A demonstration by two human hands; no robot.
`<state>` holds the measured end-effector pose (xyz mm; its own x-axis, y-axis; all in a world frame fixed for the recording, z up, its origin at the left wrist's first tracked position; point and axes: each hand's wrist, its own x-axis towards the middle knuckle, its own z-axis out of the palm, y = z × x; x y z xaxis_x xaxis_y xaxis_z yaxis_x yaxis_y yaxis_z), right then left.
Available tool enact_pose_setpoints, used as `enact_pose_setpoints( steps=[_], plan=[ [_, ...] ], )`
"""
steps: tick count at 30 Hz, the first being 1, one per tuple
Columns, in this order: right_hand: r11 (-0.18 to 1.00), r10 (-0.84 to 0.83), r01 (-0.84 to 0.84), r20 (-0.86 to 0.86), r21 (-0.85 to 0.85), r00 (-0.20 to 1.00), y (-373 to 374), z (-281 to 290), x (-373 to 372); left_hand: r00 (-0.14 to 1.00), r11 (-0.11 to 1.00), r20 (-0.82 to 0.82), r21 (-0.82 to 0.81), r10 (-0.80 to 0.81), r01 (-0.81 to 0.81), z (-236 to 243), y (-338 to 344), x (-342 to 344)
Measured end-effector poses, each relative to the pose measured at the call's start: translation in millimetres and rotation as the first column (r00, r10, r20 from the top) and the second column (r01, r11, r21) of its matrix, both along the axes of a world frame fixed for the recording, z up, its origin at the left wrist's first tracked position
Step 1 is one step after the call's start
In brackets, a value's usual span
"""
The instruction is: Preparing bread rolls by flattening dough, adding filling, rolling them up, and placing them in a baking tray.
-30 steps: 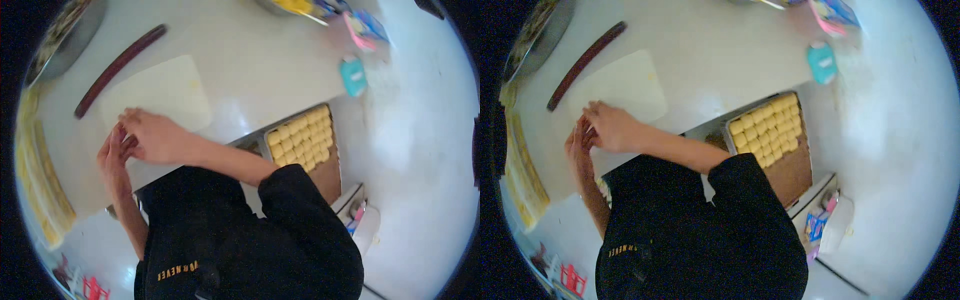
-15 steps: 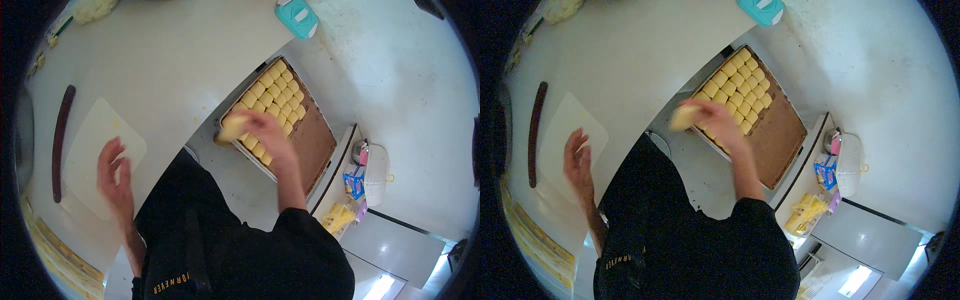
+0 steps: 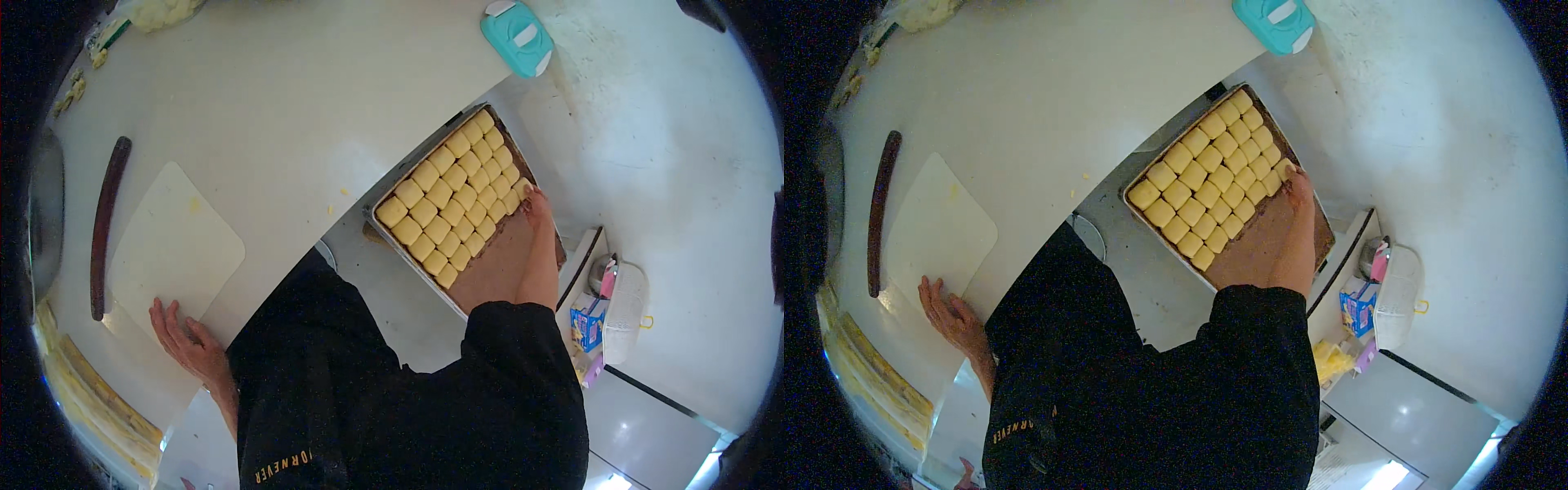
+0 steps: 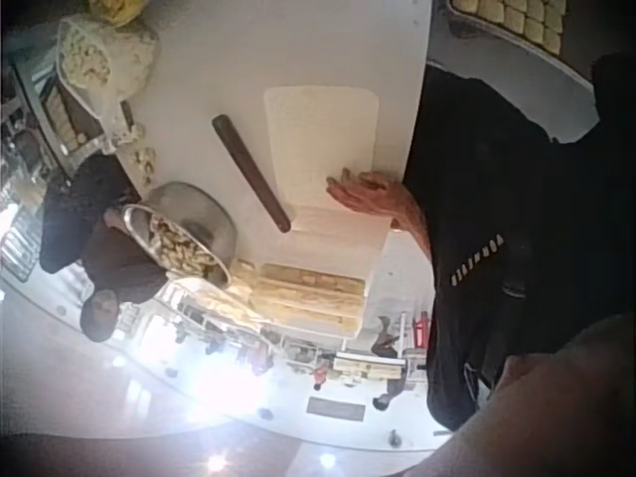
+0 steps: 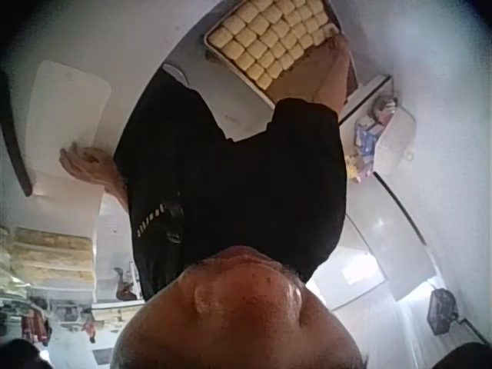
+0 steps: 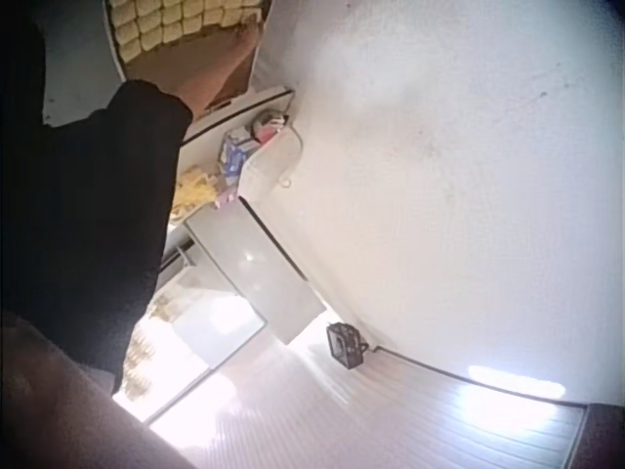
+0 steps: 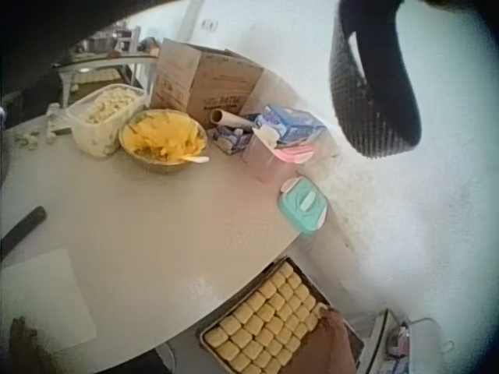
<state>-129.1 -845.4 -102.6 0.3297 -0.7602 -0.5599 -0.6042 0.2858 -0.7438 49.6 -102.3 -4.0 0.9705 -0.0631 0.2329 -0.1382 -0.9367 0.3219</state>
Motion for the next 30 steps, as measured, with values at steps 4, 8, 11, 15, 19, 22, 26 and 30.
enact_pose_setpoints(
  steps=[4, 8, 11, 15, 19, 22, 26, 30],
  plan=[
    [0.997, 0.078, -0.078, 0.001, 0.008, 0.997, -1, -2, 10, 0.999, 1.0, 0.032, 0.007, -0.002, 0.002, 1, -4, 2],
    [0.997, 0.044, -0.046, -0.036, -0.057, 0.998, 2, -7, 10, 0.999, 1.0, 0.033, -0.009, 0.002, -0.002, 0, -5, 3],
    [0.997, -0.005, -0.001, -0.072, -0.082, 0.997, -2, -13, 3, 0.998, 1.0, 0.055, 0.017, -0.011, 0.01, -1, -5, 3],
    [0.995, -0.048, 0.044, -0.046, -0.089, 0.998, -3, -26, 2, 0.999, 0.997, 0.05, 0.074, -0.01, 0.007, 2, -7, 4],
    [0.573, 0.057, -0.369, -0.413, -0.732, 0.909, 26, -50, 28, 0.998, 0.997, 0.062, 0.082, -0.015, 0.01, 3, -9, 3],
    [0.347, -0.336, -0.369, -0.482, -0.862, 0.809, 65, -63, 52, 0.998, 0.997, 0.066, 0.073, -0.015, 0.01, 3, -8, 2],
    [0.582, -0.254, -0.239, -0.453, -0.777, 0.855, 80, -42, 59, 0.998, 0.999, 0.053, 0.042, -0.027, 0.025, 1, -5, 3],
    [0.472, -0.057, -0.635, -0.74, -0.611, 0.67, 80, -28, 52, 0.997, 0.999, 0.077, 0.041, 0.027, -0.03, 0, -4, 2]
  ],
)
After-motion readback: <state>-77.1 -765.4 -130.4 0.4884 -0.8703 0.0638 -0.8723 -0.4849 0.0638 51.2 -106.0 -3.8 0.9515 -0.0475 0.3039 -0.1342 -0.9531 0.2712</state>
